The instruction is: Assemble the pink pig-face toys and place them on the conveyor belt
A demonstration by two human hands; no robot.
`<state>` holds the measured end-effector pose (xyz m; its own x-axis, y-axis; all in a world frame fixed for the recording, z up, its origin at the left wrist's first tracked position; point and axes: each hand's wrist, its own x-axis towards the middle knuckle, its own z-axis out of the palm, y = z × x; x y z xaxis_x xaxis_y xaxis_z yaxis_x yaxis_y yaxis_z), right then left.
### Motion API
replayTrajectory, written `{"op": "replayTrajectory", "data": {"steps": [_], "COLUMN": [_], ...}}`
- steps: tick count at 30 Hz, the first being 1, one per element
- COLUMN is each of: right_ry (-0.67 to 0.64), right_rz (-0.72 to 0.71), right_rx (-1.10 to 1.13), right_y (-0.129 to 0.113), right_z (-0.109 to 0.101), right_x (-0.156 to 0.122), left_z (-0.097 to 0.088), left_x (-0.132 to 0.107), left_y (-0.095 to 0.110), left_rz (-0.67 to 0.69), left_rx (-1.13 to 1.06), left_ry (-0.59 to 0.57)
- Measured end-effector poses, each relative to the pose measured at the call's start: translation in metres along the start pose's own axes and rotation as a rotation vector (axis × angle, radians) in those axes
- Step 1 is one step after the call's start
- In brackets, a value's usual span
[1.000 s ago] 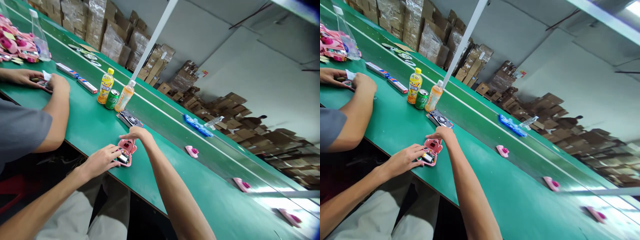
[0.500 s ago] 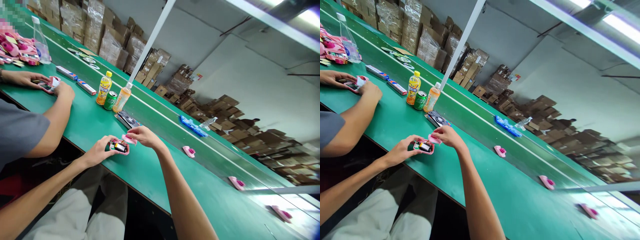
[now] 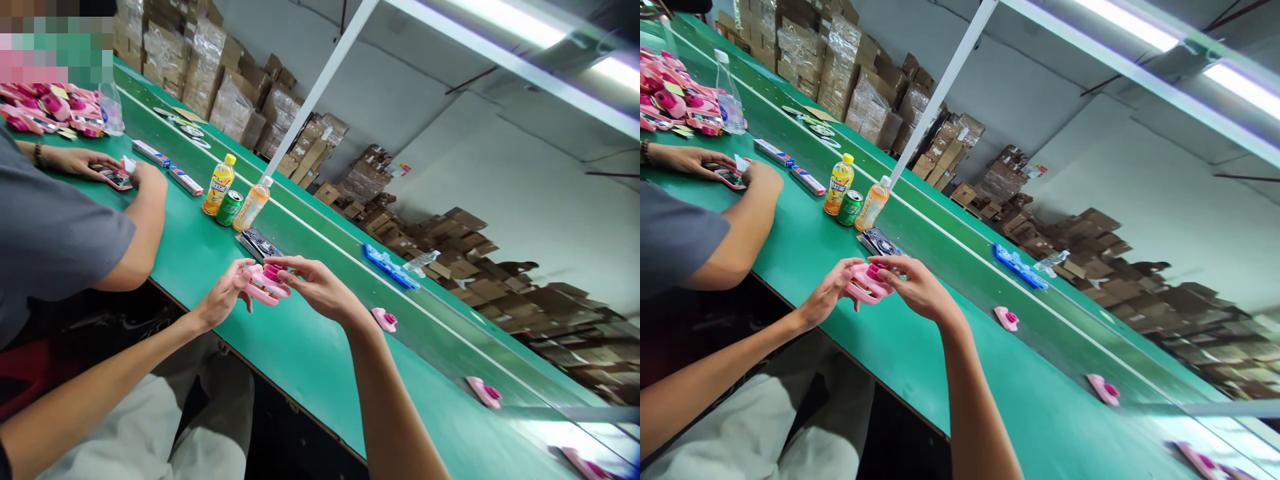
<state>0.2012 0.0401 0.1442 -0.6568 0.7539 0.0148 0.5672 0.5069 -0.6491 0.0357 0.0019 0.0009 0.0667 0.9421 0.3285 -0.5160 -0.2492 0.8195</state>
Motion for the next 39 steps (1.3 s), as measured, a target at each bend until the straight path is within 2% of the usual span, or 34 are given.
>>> {"op": "replayTrajectory", "data": {"steps": [3,5,6,8,11,12,13,17,21,24,27,30,33,36,39], "right_ry": [-0.056,-0.076,-0.042,0.172,0.659,0.755,0.793,0.716,0.656,0.661,0.745,0.928,1.093,1.171,1.15], "right_rz": [0.033,0.051,0.052,0.049,0.116,0.155,0.189,0.213,0.168,0.132,0.095,0.031,0.048,0.114,0.149], "right_rx": [0.068,0.092,0.075,-0.03,-0.285,-0.344,-0.37,-0.195,0.021,0.076,0.014,-0.101,-0.102,-0.091,-0.067], "right_y": [-0.002,-0.003,-0.005,-0.009,-0.015,-0.016,-0.016,-0.011,-0.003,0.006,0.016,0.023,0.028,0.033,0.038], "right_z": [0.0,0.004,0.007,0.017,0.041,0.05,0.059,0.085,0.094,0.099,0.11,0.127,0.143,0.153,0.158], "right_x": [0.003,0.006,0.007,0.004,-0.013,-0.021,-0.028,-0.043,-0.039,-0.038,-0.037,-0.034,-0.028,-0.025,-0.026], "left_z": [-0.001,-0.001,-0.001,-0.001,-0.001,-0.001,0.0,0.002,0.006,0.008,0.013,0.024,0.036,0.043,0.043], "left_x": [0.0,-0.001,-0.002,-0.003,-0.006,-0.007,-0.008,-0.013,-0.015,-0.012,-0.009,-0.008,-0.009,-0.01,-0.008], "left_y": [0.004,0.006,0.006,0.005,0.005,0.005,0.006,0.014,0.018,0.013,0.005,-0.004,-0.014,-0.025,-0.031], "left_rz": [-0.043,-0.064,-0.068,-0.057,-0.026,-0.017,-0.011,0.007,0.002,0.035,0.081,0.098,0.106,0.1,0.099], "left_rx": [0.008,0.0,-0.005,-0.012,0.007,0.018,0.027,0.1,0.213,0.254,0.262,0.246,0.235,0.199,0.152], "left_ry": [-0.131,-0.148,-0.131,-0.086,-0.037,-0.027,-0.021,-0.032,-0.019,0.042,0.148,0.262,0.374,0.385,0.349]}}
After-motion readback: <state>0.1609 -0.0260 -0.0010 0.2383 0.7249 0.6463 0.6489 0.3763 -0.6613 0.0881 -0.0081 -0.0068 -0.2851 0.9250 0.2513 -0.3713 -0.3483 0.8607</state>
